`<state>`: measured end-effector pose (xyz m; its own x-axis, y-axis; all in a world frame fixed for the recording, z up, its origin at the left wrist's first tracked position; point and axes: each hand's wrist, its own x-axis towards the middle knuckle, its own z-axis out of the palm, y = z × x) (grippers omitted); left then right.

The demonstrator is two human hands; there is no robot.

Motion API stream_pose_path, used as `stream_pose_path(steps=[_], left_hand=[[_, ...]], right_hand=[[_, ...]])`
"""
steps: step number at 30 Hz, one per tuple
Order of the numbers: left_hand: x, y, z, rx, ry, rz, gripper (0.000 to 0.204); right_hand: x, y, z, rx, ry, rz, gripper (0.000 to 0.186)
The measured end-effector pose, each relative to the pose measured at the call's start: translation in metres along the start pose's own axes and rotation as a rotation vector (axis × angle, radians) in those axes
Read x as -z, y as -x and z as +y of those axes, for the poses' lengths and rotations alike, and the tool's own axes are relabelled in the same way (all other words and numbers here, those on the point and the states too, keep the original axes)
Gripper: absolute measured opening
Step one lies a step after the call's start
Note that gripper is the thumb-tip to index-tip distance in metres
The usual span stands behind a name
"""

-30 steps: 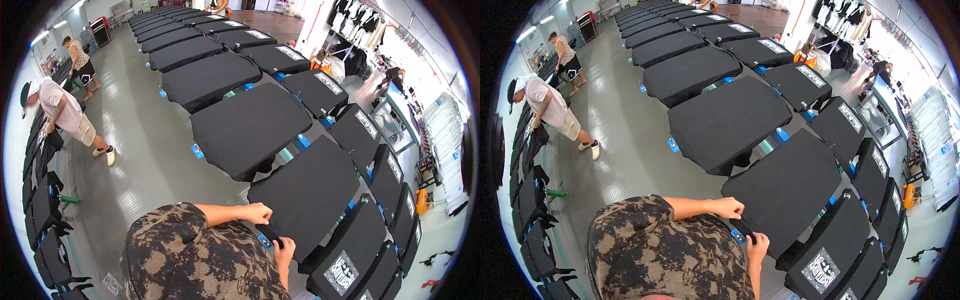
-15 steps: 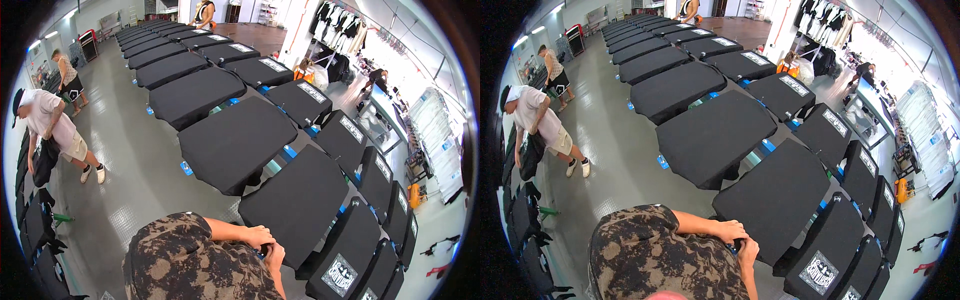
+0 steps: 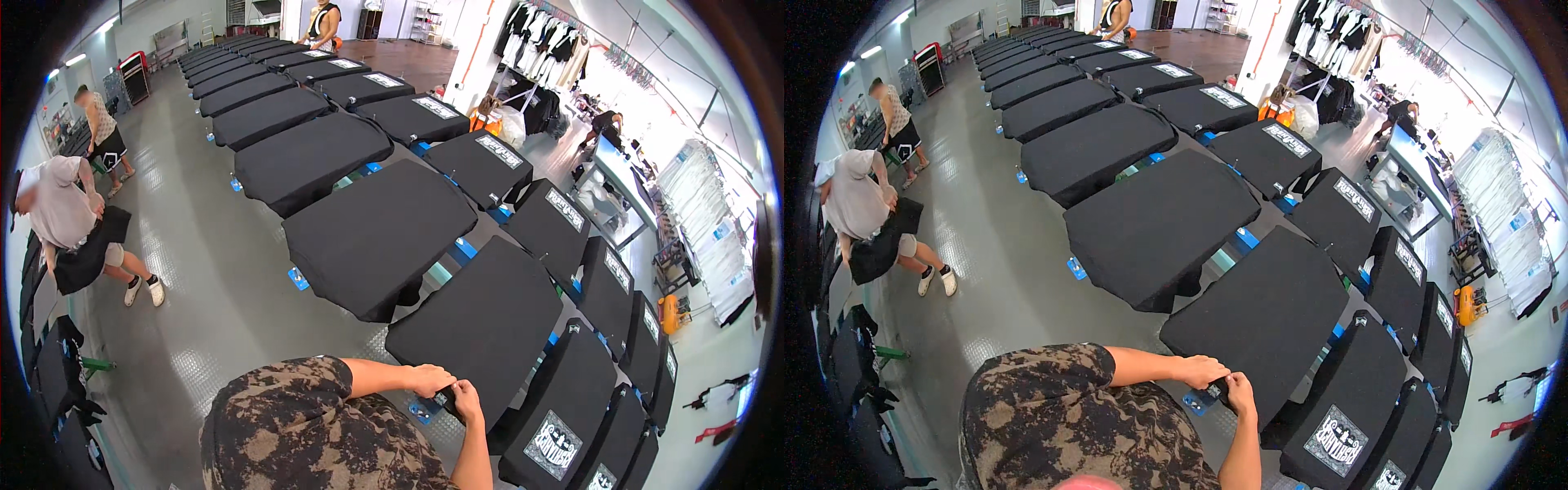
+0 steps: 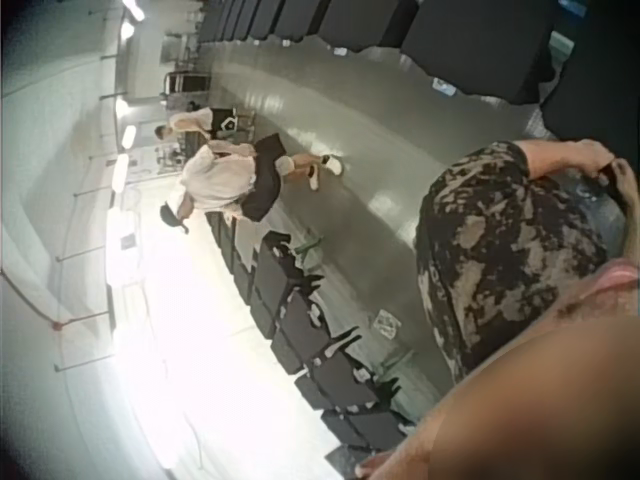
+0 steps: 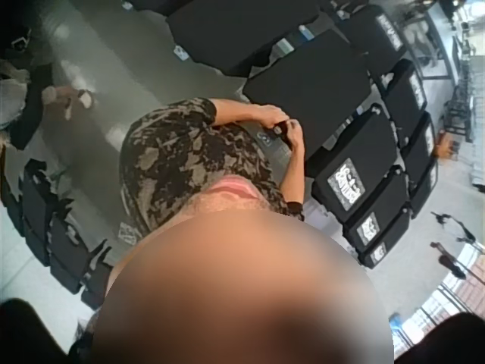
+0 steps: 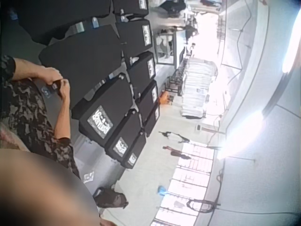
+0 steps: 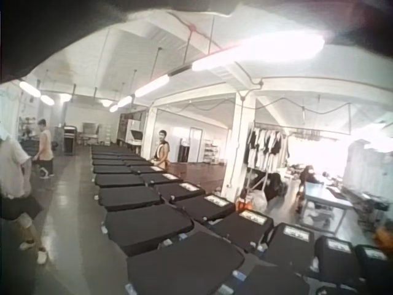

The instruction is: Placing black t-shirts onto printing platens in a screen printing facility.

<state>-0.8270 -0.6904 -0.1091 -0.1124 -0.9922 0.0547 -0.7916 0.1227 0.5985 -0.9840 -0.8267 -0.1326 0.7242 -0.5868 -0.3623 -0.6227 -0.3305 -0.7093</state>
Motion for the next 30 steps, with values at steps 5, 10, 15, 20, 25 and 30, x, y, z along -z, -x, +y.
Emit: stream_pose_path(steps=[5,10,15,20,25,30], left_hand=[[0.001,0.01,0.003,0.015,0.1,-0.035,0.043],[0.01,0.018,0.006,0.018,0.088,-0.068,0.04],[0.011,0.017,0.004,0.092,0.148,-0.118,0.037],[0.009,0.014,-0.001,0.11,0.126,-0.196,0.038],[0.011,0.012,0.001,0.095,0.099,-0.246,0.037],[0.014,0.021,0.005,0.043,0.035,-0.276,0.041]], right_hand=[[-0.008,0.026,-0.012,0.088,0.133,0.108,0.02],[-0.008,0.044,-0.03,0.107,0.118,0.116,0.024],[-0.008,0.047,-0.029,0.078,0.118,0.123,0.023],[-0.015,0.047,-0.02,0.086,0.121,0.107,0.022],[-0.017,0.051,-0.016,0.102,0.206,0.071,0.021],[-0.021,0.07,-0.002,0.336,0.224,0.036,0.02]])
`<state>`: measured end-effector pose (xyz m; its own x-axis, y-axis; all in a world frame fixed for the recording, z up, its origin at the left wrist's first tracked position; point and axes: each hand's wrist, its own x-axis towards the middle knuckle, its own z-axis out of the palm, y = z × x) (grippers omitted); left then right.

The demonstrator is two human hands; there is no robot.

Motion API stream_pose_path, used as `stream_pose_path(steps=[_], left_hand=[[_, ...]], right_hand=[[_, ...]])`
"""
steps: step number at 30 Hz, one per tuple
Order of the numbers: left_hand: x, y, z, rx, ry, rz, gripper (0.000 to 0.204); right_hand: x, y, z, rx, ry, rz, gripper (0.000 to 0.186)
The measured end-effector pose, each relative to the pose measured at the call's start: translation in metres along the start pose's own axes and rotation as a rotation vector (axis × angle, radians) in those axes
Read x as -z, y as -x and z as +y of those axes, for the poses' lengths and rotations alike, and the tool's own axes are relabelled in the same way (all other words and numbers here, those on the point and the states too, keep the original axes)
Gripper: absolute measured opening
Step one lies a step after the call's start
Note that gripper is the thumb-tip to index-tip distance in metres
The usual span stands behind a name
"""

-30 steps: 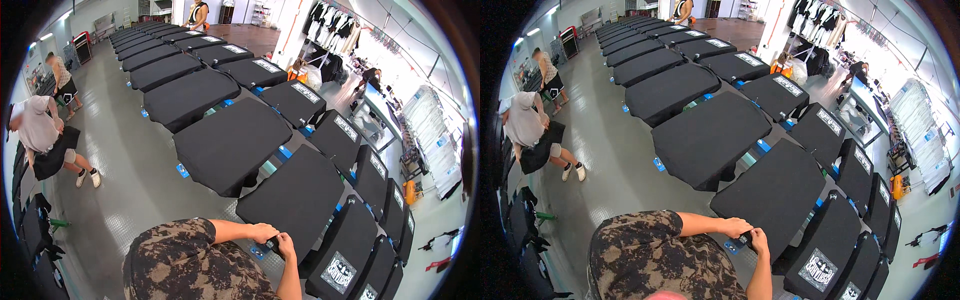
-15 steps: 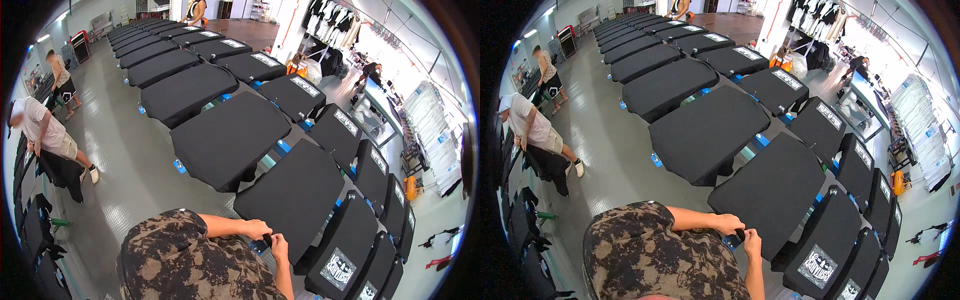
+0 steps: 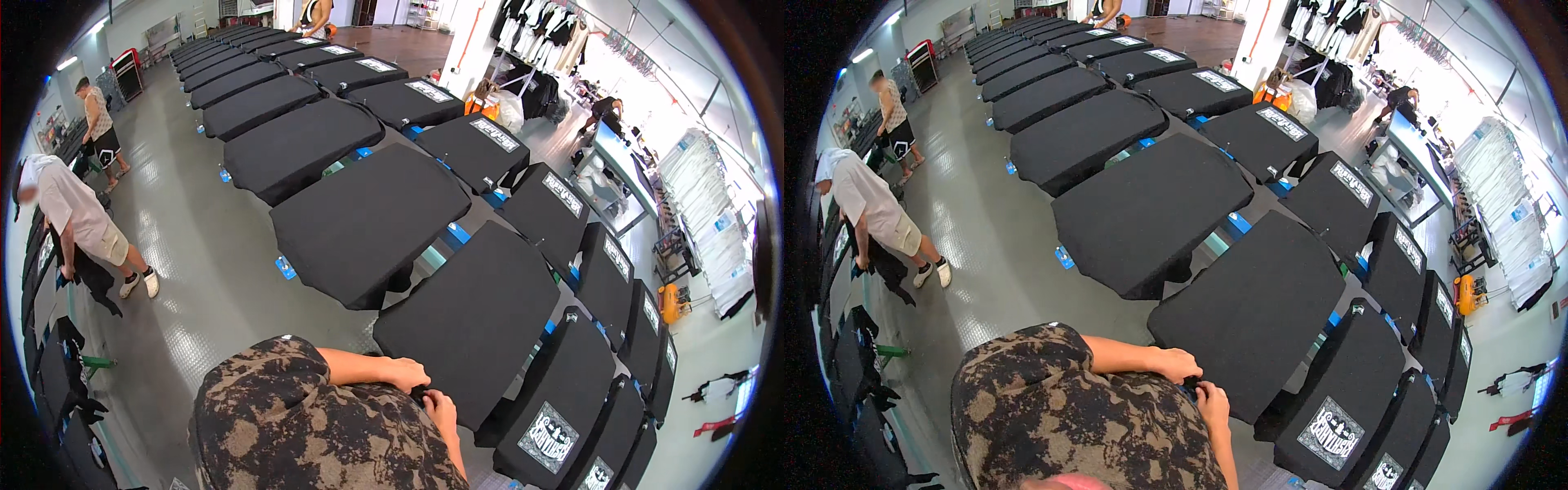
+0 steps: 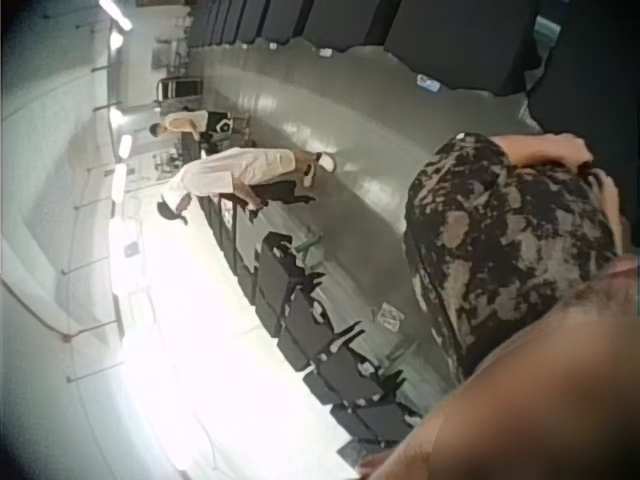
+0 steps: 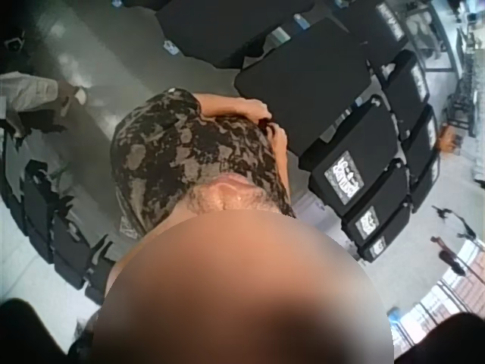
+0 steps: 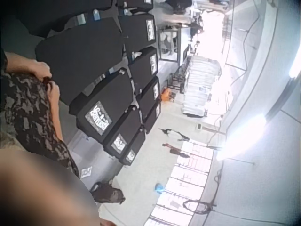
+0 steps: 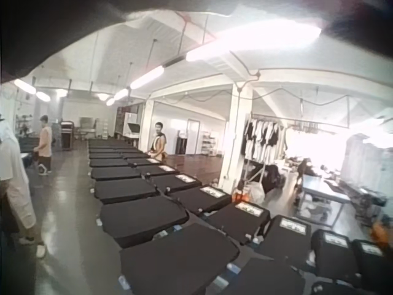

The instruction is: Placing black t-shirts onto printing platens in a screen printing facility.

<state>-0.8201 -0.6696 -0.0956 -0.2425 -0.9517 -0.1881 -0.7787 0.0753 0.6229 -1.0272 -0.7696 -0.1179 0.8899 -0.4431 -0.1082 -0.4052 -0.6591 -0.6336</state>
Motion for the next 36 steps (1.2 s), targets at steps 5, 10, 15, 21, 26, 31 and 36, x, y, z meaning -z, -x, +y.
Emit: stream_pose_path(steps=[5,10,15,21,26,31,36], left_hand=[[-0.005,0.018,-0.003,-0.03,0.121,-0.052,0.05],[-0.02,0.033,0.007,0.028,0.034,0.029,0.056],[-0.024,0.037,0.016,0.056,0.012,0.088,0.057],[-0.022,0.025,0.011,-0.083,-0.22,0.39,0.055],[-0.025,0.029,-0.003,-0.032,-0.493,0.125,0.064],[-0.029,0.037,-0.017,-0.127,-0.434,0.154,0.058],[-0.033,0.082,-0.044,-0.018,-0.431,0.314,0.053]], right_hand=[[-0.016,0.016,0.018,0.155,-0.09,-0.018,0.028],[-0.027,0.021,0.021,0.415,0.208,0.1,0.037],[-0.014,0.026,0.0,0.327,0.208,0.084,0.029],[0.007,0.006,-0.011,0.193,0.093,0.373,0.023],[-0.008,0.004,-0.005,-0.066,0.523,0.089,0.06],[-0.012,0.013,0.012,0.013,0.432,0.203,0.059],[-0.001,0.052,0.048,-0.157,0.441,0.39,0.056]])
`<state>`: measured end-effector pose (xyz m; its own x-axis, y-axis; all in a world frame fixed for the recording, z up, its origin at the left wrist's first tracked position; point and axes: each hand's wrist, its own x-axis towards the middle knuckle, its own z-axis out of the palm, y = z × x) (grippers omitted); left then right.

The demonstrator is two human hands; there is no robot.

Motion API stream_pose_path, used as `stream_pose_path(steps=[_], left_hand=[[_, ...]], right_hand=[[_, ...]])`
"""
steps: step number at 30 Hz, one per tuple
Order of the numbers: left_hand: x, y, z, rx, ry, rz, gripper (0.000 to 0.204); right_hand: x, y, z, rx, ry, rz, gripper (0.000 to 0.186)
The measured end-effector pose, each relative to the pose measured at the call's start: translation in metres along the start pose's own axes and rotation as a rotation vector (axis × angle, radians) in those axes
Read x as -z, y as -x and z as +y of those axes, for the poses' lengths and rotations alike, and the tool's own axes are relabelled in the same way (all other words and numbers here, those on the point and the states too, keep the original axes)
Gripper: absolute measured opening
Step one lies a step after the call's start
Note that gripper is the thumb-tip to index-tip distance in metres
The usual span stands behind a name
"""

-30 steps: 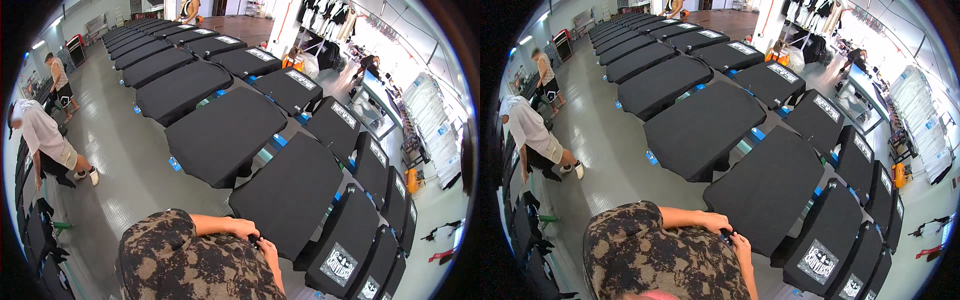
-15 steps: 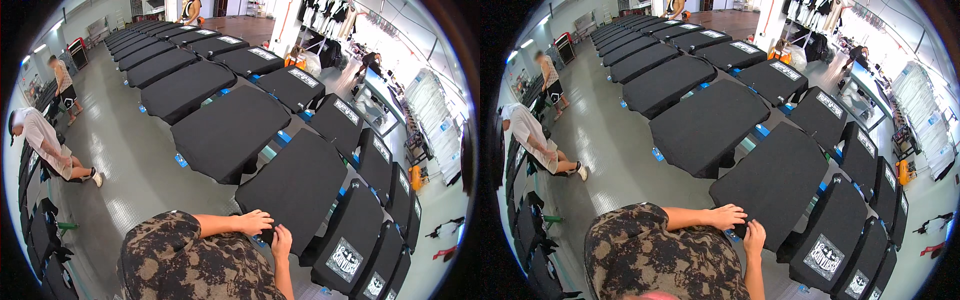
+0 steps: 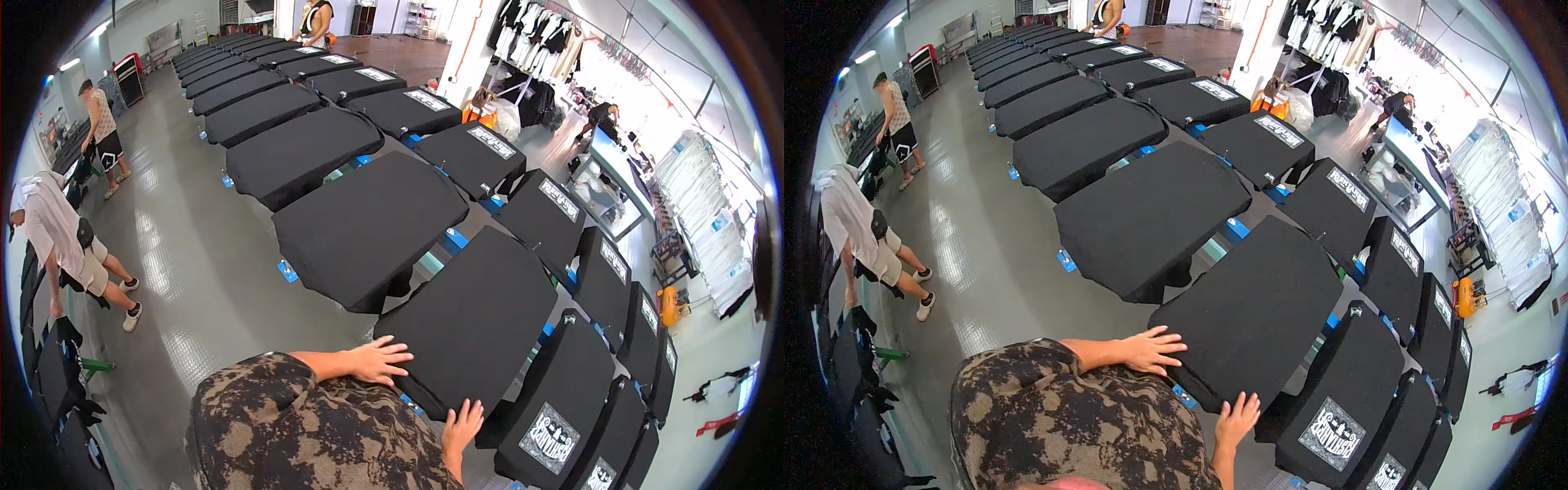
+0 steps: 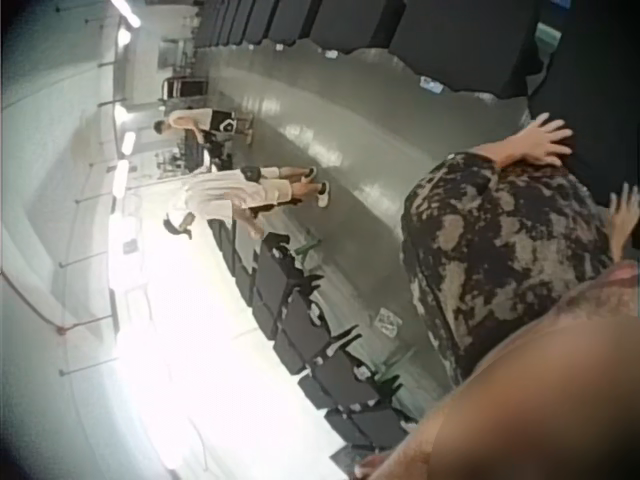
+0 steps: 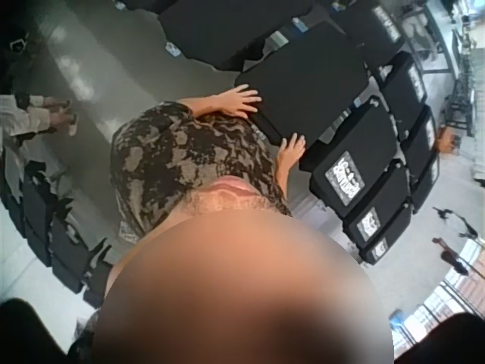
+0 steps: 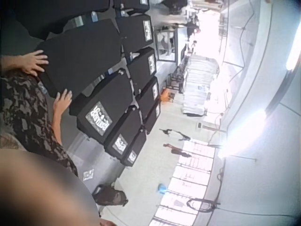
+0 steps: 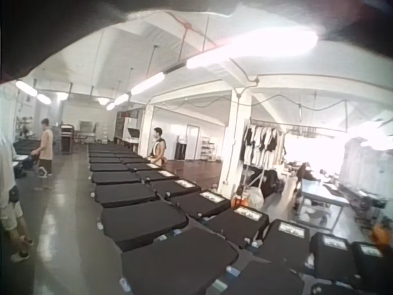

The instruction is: Placing black t-shirts onto printing platens in a screen printing facility.

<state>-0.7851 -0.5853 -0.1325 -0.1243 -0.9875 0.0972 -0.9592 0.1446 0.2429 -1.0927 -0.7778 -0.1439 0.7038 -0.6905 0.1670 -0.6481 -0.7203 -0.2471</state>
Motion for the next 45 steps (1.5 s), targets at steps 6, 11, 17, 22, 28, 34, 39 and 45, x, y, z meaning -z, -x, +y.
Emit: stream_pose_path(steps=[6,11,17,22,28,34,39,45], left_hand=[[0.008,0.045,-0.003,0.357,0.03,0.074,0.031],[0.012,-0.004,0.004,1.195,0.817,0.404,0.029],[0.01,-0.023,-0.02,1.49,1.437,0.516,0.048],[0.003,-0.008,-0.029,1.407,1.624,0.48,0.056],[-0.009,0.017,-0.046,1.443,1.784,0.488,0.037],[-0.008,0.023,-0.051,1.373,1.864,0.447,0.029],[0.015,0.016,-0.067,1.304,1.283,0.118,0.039],[0.018,-0.054,-0.082,1.083,0.986,0.314,0.065]], right_hand=[[-0.004,0.044,0.05,-0.493,-0.486,0.132,0.045],[-0.015,0.037,0.064,-1.247,-1.718,0.05,0.037],[-0.015,0.036,0.063,-1.259,-1.871,0.191,0.034],[-0.006,0.037,0.062,-1.289,-1.728,0.158,0.034],[-0.005,0.035,0.067,-1.246,-1.645,0.184,0.023],[0.005,0.034,0.08,-1.305,-1.6,-0.028,0.022],[0.023,0.011,0.108,-1.198,-0.901,-0.354,0.021],[-0.008,-0.062,0.104,-0.737,-0.822,0.072,0.038]])
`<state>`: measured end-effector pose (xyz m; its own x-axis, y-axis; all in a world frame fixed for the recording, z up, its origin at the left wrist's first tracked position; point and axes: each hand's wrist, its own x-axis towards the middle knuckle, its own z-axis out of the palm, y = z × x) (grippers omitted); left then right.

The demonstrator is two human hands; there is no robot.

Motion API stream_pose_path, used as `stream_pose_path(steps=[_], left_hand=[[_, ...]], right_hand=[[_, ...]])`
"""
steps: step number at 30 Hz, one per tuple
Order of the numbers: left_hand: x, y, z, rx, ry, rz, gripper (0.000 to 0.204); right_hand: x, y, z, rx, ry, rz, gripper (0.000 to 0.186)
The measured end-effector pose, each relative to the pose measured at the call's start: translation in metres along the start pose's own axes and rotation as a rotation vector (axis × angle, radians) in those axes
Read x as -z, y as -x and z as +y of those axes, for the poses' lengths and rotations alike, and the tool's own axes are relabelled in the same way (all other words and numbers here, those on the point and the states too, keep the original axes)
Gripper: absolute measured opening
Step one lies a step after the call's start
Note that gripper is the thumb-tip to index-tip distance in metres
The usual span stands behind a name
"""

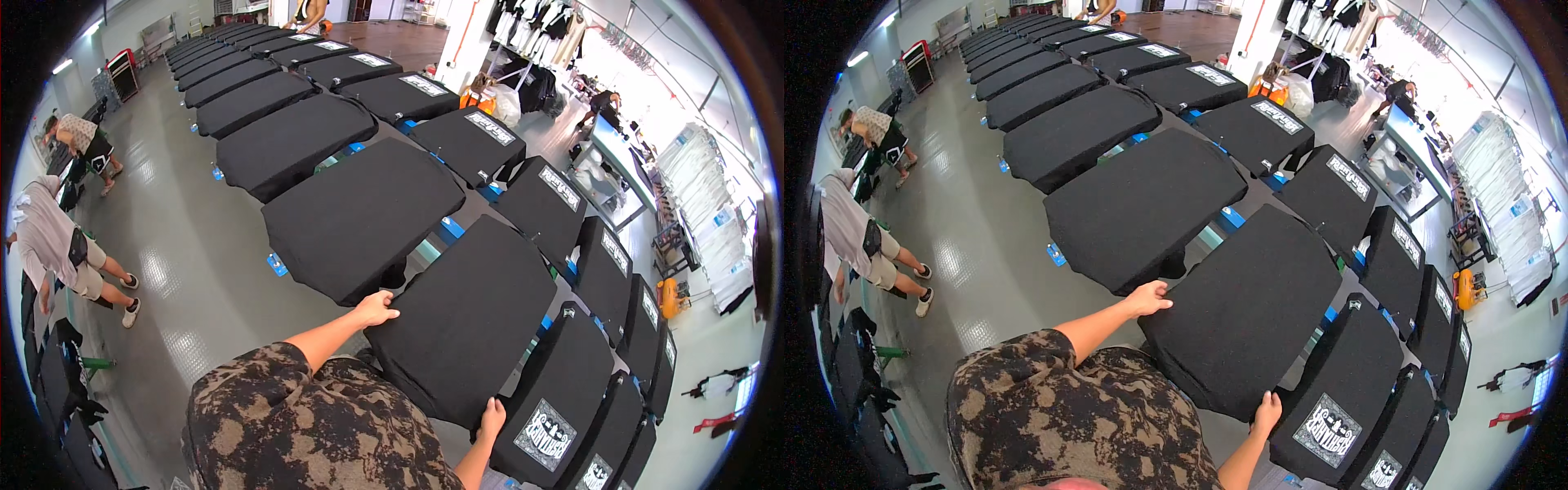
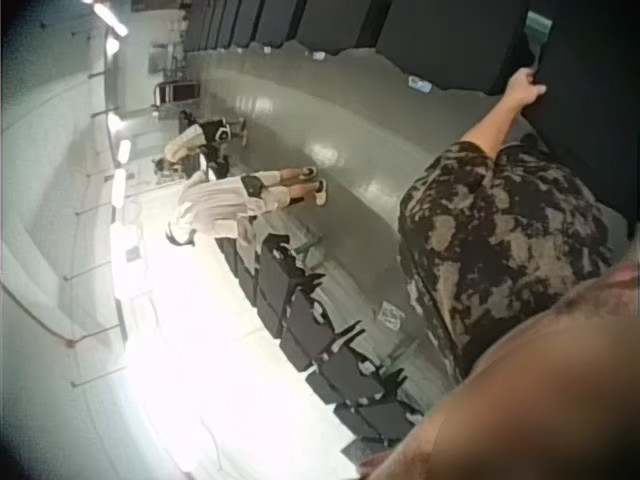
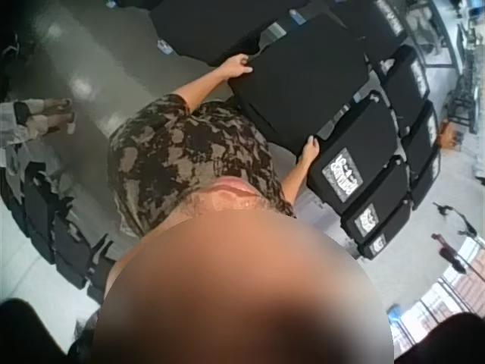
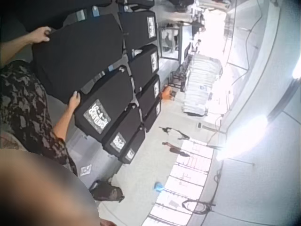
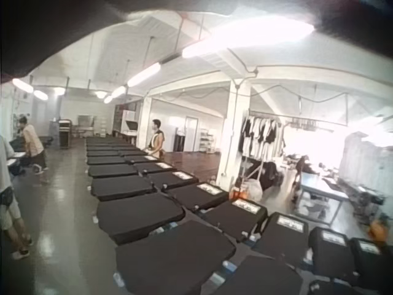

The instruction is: Placing black t-shirts onto printing platens in a screen printing facility.

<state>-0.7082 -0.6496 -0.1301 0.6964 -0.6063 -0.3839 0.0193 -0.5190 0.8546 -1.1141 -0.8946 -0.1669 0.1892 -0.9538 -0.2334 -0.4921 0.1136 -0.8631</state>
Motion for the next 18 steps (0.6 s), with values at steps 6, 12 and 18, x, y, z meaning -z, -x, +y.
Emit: stream_pose_path(steps=[6,12,18], left_hand=[[-0.015,-0.042,0.018,0.337,0.231,-0.203,0.059],[-0.009,-0.047,0.011,0.364,0.44,-0.318,0.047],[-0.01,-0.05,0.03,0.079,-0.127,0.007,0.063]], right_hand=[[-0.022,-0.025,-0.02,-0.384,-0.414,-0.202,0.044],[-0.017,-0.017,-0.024,-0.423,-0.451,-0.183,0.045],[-0.021,-0.036,-0.029,-0.06,-0.091,0.0,0.047]])
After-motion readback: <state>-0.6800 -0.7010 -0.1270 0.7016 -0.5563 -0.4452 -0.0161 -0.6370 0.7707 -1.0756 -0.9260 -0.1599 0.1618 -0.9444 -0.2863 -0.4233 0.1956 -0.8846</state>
